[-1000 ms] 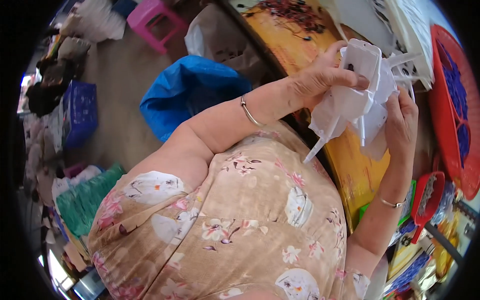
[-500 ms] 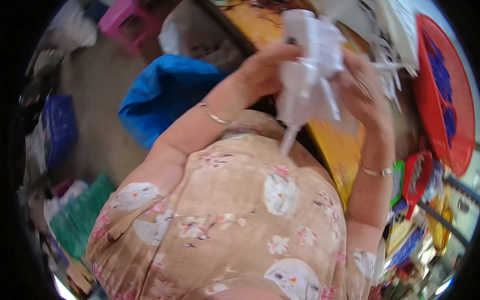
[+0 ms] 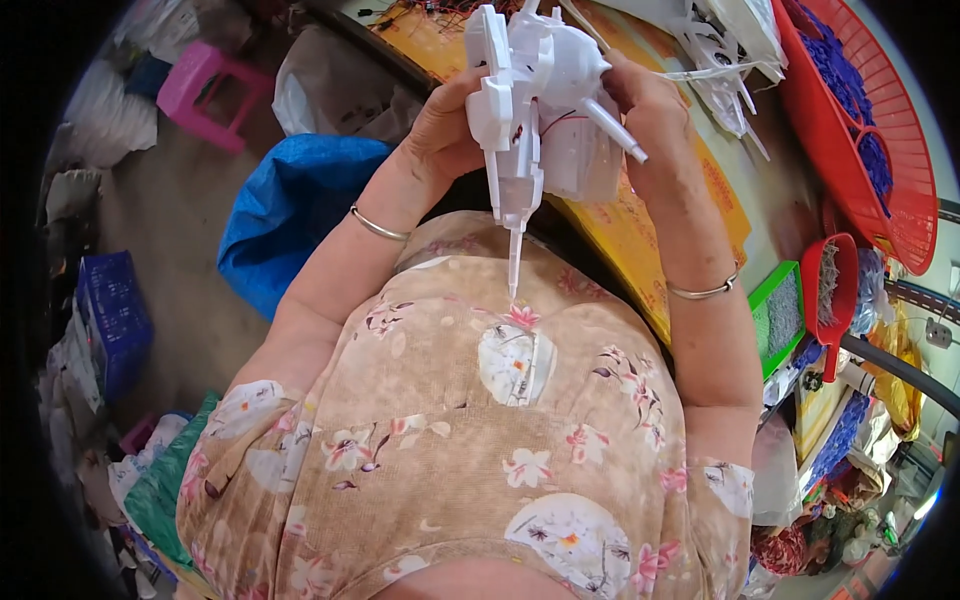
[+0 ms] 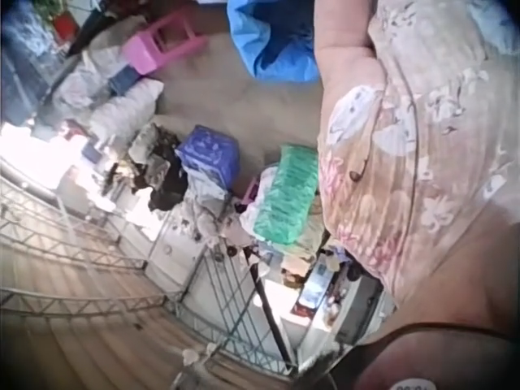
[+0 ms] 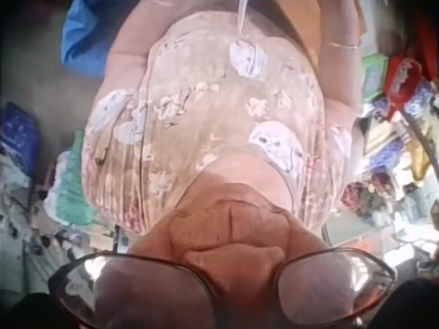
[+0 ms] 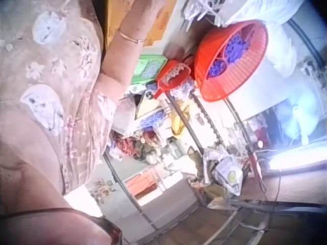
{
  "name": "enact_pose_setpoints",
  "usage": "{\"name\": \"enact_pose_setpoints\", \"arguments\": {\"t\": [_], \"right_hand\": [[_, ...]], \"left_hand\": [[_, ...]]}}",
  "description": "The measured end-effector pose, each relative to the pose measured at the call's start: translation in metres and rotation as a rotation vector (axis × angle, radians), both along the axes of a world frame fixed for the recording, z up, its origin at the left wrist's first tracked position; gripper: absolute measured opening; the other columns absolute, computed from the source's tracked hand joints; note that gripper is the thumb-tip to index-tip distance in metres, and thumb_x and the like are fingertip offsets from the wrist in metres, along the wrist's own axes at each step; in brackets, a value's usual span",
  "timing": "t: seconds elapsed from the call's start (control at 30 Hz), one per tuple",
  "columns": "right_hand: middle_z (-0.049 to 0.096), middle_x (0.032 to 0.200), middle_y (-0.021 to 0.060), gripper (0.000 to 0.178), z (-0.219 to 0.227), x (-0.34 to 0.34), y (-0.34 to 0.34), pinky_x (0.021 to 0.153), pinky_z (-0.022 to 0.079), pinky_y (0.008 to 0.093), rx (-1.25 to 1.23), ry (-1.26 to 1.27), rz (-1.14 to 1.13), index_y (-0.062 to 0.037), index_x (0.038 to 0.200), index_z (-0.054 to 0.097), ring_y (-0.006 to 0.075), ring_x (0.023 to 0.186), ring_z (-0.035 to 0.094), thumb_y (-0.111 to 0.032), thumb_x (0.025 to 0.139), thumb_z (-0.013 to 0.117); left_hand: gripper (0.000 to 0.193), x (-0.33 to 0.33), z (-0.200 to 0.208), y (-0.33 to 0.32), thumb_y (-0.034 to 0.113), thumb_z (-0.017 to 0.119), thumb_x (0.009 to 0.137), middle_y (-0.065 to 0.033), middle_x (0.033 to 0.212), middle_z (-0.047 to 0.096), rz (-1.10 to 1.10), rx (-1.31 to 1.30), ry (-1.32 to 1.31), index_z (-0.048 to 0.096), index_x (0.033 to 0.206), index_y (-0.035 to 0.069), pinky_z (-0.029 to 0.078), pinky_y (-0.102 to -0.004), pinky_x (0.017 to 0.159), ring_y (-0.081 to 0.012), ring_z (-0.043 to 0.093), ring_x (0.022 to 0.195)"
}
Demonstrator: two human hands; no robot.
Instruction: Assembling small electronic circuit boards into white plastic housings.
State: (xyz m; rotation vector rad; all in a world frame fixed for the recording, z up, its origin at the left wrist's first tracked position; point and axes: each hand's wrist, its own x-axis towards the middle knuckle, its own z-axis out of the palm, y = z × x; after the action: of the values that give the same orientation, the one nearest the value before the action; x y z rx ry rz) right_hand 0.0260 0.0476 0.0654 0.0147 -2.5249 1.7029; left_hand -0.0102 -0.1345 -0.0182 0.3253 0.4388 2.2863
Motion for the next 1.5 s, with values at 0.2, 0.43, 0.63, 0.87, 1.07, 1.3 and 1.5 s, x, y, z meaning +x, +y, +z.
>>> {"name": "enact_pose_setpoints", "arguments": {"t": [0.2,0.43,0.63,0.87,1.07,1.3,1.5], "right_hand": [[0.06,0.104,0.0125,0.04,-0.006,-0.002,0.006,0.081,0.043,0.0284,-0.005,-0.161,-0.076,-0.0008,0.107,0.063,0.0197,0.096,0.056,-0.035,0.09,0.052],[0.061,0.109,0.0119,0.049,0.004,-0.011,-0.037,0.086,0.044,0.0311,-0.535,-0.264,0.213,0.0045,0.117,0.052,0.0204,0.098,0.057,-0.038,0.095,0.046],[0.061,0.11,0.0118,0.045,-0.001,-0.01,-0.039,0.083,0.045,0.0319,-0.518,-0.176,0.277,0.0024,0.118,0.054,0.0193,0.101,0.057,-0.035,0.096,0.043],[0.061,0.108,0.0137,0.044,-0.035,0.01,-0.017,0.081,0.048,0.0321,-0.45,-0.277,0.226,0.0019,0.121,0.052,0.0204,0.092,0.061,-0.033,0.098,0.037],[0.064,0.095,0.0112,0.035,-0.05,0.025,-0.005,0.074,0.051,0.0287,-0.4,-0.3,0.178,0.0037,0.115,0.056,0.0167,0.081,0.063,-0.024,0.096,0.046],[0.064,0.094,0.0071,0.026,-0.044,0.071,0.017,0.074,0.048,0.0243,-0.108,-0.2,0.177,0.003,0.112,0.059,0.0108,0.079,0.06,-0.013,0.092,0.052],[0.062,0.084,0.0035,0.016,-0.04,0.111,0.015,0.07,0.047,0.0228,0.008,-0.129,0.015,0.0036,0.1,0.061,0.0091,0.077,0.058,-0.001,0.085,0.056]], "left_hand": [[0.045,0.0,0.001,-0.016,0.028,0.068,0.079,-0.0081,0.102,0.064,0.006,0.01,0.075,0.056,0.116,0.006,0.051,-0.0374,0.084,-0.0215,0.063,0.092],[0.06,-0.012,0.038,-0.087,0.012,0.067,0.073,-0.0123,0.111,0.06,0.288,-0.053,0.251,0.044,0.127,-0.001,0.052,-0.0369,0.085,-0.023,0.062,0.1],[0.053,0.035,0.05,-0.203,0.024,0.061,0.074,-0.0141,0.113,0.06,0.719,-0.731,0.468,0.052,0.122,0.002,0.046,-0.0354,0.091,-0.0255,0.058,0.106],[0.045,0.076,-0.048,-0.276,0.018,0.074,0.063,-0.0059,0.098,0.066,0.373,-1.506,0.514,0.064,0.104,0.002,0.049,-0.0301,0.079,-0.0161,0.062,0.09],[0.074,0.085,-0.152,-0.258,0.029,0.08,0.057,-0.0189,0.118,0.055,0.397,-2.18,0.711,0.054,0.121,0.003,0.043,-0.0364,0.095,-0.0323,0.054,0.108],[0.039,0.044,-0.043,-0.207,0.025,0.073,0.072,-0.0143,0.09,0.067,0.538,-1.788,0.753,0.064,0.1,-0.002,0.051,-0.0309,0.075,-0.0211,0.064,0.08],[0.029,0.021,0.063,-0.106,0.009,0.072,0.074,-0.003,0.08,0.063,0.512,-1.333,0.949,0.062,0.099,-0.001,0.048,-0.0241,0.066,-0.0088,0.058,0.073]]}}
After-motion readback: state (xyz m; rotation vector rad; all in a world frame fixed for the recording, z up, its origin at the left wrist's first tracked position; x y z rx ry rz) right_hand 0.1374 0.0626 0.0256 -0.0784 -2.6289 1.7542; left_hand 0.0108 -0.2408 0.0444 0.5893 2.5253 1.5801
